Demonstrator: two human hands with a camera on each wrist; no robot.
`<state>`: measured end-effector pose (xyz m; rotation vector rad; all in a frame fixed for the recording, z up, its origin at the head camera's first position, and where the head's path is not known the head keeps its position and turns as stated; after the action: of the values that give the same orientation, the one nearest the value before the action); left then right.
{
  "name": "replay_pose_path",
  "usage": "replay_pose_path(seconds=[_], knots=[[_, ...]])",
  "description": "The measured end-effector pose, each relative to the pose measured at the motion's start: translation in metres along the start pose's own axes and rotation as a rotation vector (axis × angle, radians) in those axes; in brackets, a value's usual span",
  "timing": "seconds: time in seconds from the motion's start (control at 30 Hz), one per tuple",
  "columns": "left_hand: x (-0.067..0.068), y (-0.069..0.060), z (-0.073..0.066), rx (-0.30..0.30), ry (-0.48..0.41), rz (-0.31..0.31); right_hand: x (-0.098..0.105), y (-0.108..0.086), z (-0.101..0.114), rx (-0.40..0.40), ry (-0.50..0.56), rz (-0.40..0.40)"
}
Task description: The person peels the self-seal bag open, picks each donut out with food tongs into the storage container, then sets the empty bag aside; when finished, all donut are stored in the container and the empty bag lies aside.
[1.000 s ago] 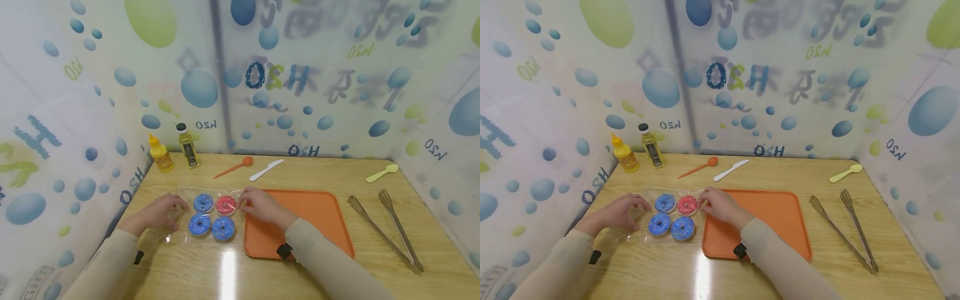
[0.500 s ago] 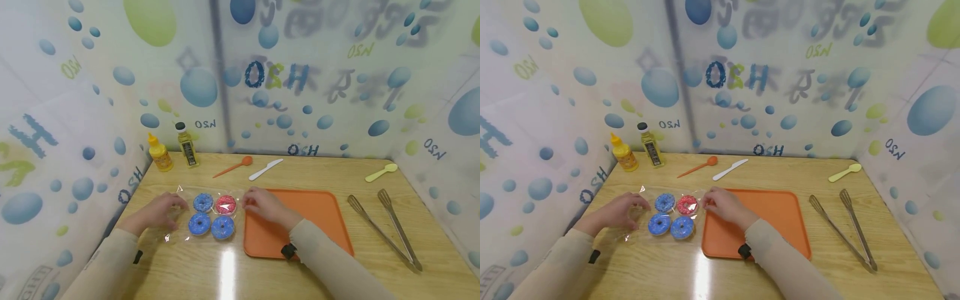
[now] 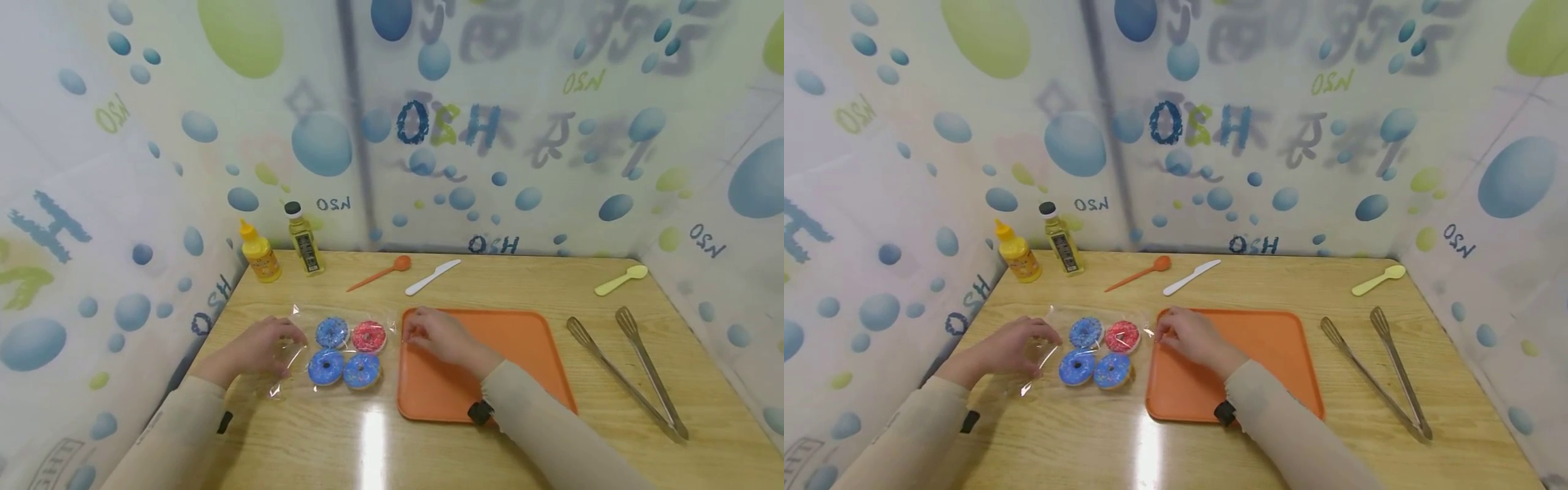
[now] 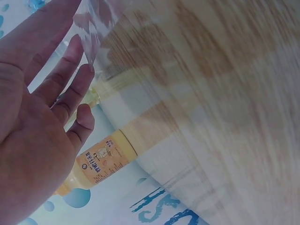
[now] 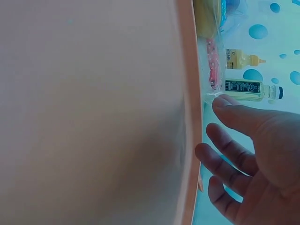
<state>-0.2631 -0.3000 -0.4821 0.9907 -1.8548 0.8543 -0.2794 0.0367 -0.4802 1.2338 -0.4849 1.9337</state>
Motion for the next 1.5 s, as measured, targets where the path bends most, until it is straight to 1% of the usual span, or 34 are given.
replay_pose_path(seconds=[0.1, 0.17, 0.23, 0.3, 0.33, 0.4, 0.5, 0.6, 0.7, 0.8, 0.93, 1.03, 1.17, 1.23, 1.37, 1.5], knots=[[-0.001, 0.001, 0.002, 0.011, 0.005, 0.005, 0.000, -0.002, -0.001, -0.001, 0.013, 0.005], [-0.001, 0.001, 0.003, 0.018, 0.007, 0.013, 0.002, -0.002, -0.002, -0.018, 0.098, 0.003], [-0.001, 0.002, 0.002, 0.022, 0.002, 0.023, 0.006, -0.002, -0.003, -0.031, 0.193, -0.022], [0.000, 0.003, 0.001, 0.022, 0.003, 0.030, 0.011, -0.001, -0.003, -0.028, 0.270, -0.052], [0.000, 0.003, 0.000, 0.021, 0.003, 0.032, 0.013, 0.000, -0.002, -0.017, 0.291, -0.065], [0.002, 0.003, -0.002, 0.009, 0.006, 0.032, 0.015, 0.002, 0.000, 0.006, 0.264, -0.070], [0.002, 0.002, -0.002, 0.007, 0.012, 0.029, 0.012, 0.006, 0.004, 0.031, 0.204, -0.037], [0.000, 0.004, 0.001, 0.015, 0.015, 0.037, 0.008, 0.011, 0.008, 0.021, 0.175, 0.001], [-0.001, 0.005, 0.003, 0.030, 0.014, 0.045, 0.006, 0.013, 0.009, 0.010, 0.149, 0.014], [-0.001, 0.006, 0.004, 0.028, 0.016, 0.048, 0.005, 0.015, 0.010, 0.001, 0.115, 0.016], [-0.001, 0.006, 0.006, 0.047, 0.011, 0.049, 0.005, 0.018, 0.012, 0.016, 0.106, 0.007], [-0.001, 0.005, 0.006, 0.048, 0.006, 0.050, 0.005, 0.019, 0.013, 0.029, 0.096, 0.007], [0.000, 0.005, 0.005, 0.032, 0.000, 0.052, 0.004, 0.020, 0.012, 0.032, 0.076, 0.016], [0.000, 0.005, 0.005, 0.038, 0.000, 0.053, 0.003, 0.020, 0.011, 0.030, 0.073, 0.017], [0.001, 0.004, 0.004, 0.044, 0.006, 0.058, 0.003, 0.021, 0.010, 0.025, 0.080, -0.002], [0.001, 0.004, 0.004, 0.052, 0.002, 0.064, 0.002, 0.023, 0.010, 0.036, 0.073, -0.013]])
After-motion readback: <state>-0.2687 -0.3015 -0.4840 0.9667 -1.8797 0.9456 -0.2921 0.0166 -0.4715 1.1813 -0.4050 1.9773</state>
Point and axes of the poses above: each hand's wrist, its own y-axis towards the middle knuckle, its own x-axis out of the back of the hand, z = x × y, the point moved 6 cm from there along y, towards the middle knuckle, and after that the axes turned 3 degrees about -y, right-handed, at the moved point
